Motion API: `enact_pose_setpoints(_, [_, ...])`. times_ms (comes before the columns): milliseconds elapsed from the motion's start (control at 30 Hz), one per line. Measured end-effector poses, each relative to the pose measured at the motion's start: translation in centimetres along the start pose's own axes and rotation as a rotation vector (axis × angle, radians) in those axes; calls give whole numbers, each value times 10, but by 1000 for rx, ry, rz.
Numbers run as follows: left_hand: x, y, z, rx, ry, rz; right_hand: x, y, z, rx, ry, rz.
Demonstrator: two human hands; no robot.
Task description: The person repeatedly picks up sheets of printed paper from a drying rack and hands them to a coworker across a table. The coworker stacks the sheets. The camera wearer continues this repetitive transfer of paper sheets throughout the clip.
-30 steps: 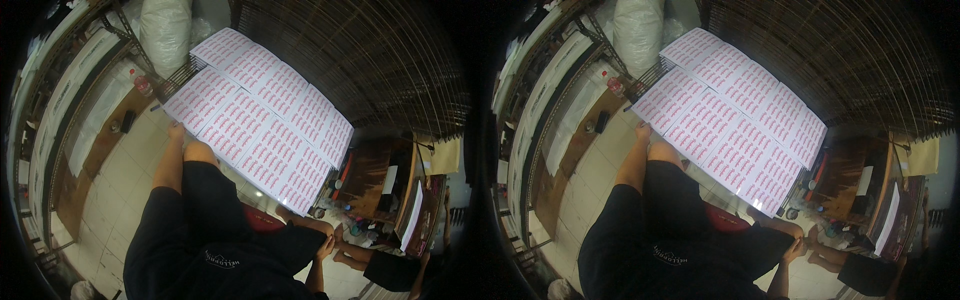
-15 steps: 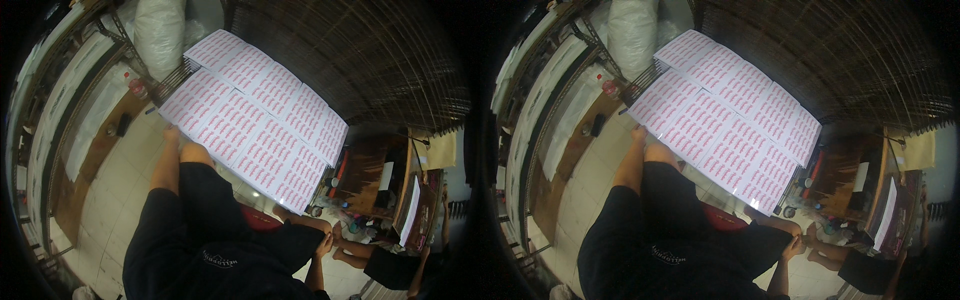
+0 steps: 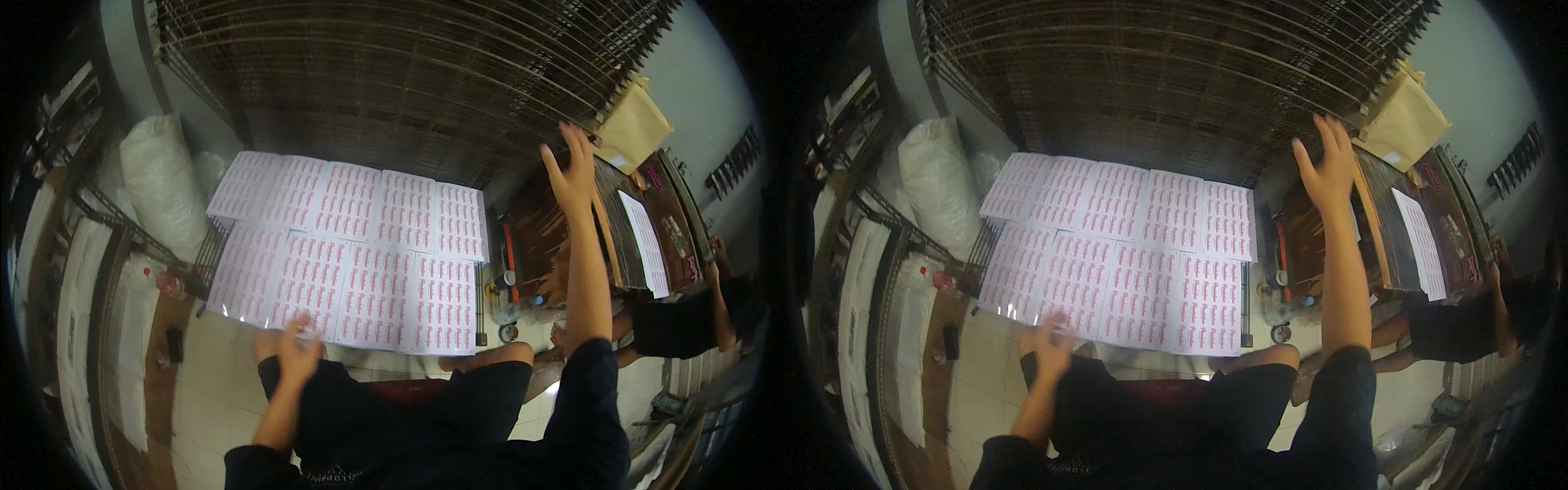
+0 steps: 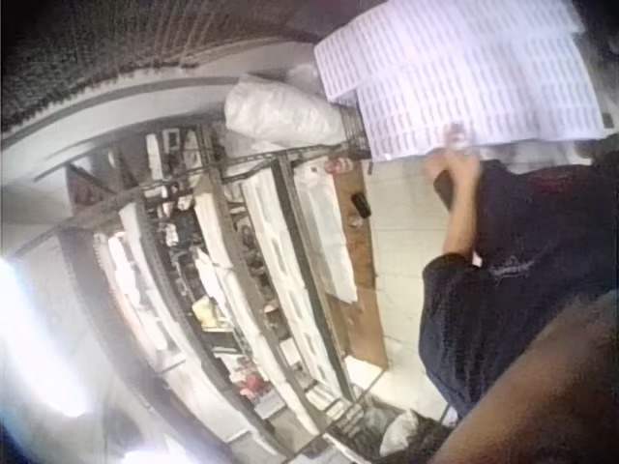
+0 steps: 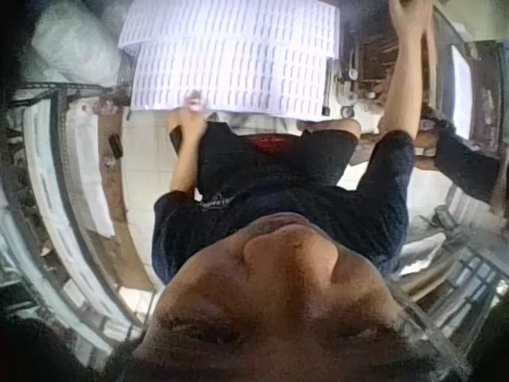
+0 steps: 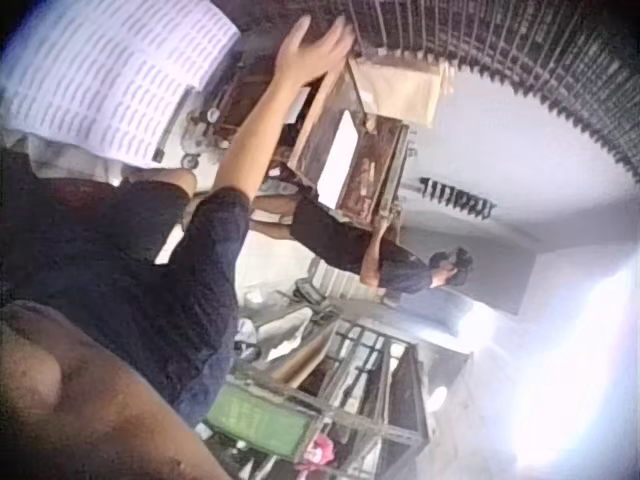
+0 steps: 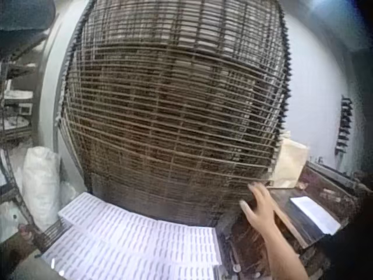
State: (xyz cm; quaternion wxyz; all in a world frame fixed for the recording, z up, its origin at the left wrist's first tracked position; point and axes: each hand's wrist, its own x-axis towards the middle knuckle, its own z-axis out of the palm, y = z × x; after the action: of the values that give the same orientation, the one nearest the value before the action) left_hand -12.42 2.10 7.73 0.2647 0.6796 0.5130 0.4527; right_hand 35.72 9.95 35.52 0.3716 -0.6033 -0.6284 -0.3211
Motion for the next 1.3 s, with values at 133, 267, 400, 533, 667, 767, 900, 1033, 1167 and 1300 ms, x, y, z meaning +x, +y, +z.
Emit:
enact_pose_setpoints(133, [-12, 3, 21, -104, -477, -1, 46, 16, 44, -309, -136, 38])
enact_pose_setpoints(267, [-4, -11, 15, -35, -256, -51, 4, -10, 41, -248, 44, 30])
enact_pose_setpoints(400, [-13, -1, 11, 30, -307, 19, -126, -32, 11, -103, -118, -78])
enact_pose_setpoints(533, [-14, 10, 12, 130, -425, 141, -296, -67, -11, 21, -442, 85])
enact_pose_setpoints(667, [-15, 15, 12, 127, -489, 124, -386, -88, 11, 129, -959, 259])
enact_pose_setpoints(767, [-13, 6, 14, 95, -490, 117, -423, -89, 36, 157, -1204, 281])
enact_pose_setpoints(900, [-9, -6, 23, 86, -485, 146, -448, -75, 50, 233, -1390, 387])
enact_pose_setpoints(1033, [-13, -13, 30, -23, -481, 49, -468, -4, 51, 435, -565, 891])
enact_pose_setpoints(1167, [-21, -28, 18, -50, -464, 4, -370, 122, -44, 1110, 525, 1455])
enact_pose_setpoints(1300, [-14, -33, 32, -75, -486, -89, -325, 217, -186, 1124, 1109, 1299])
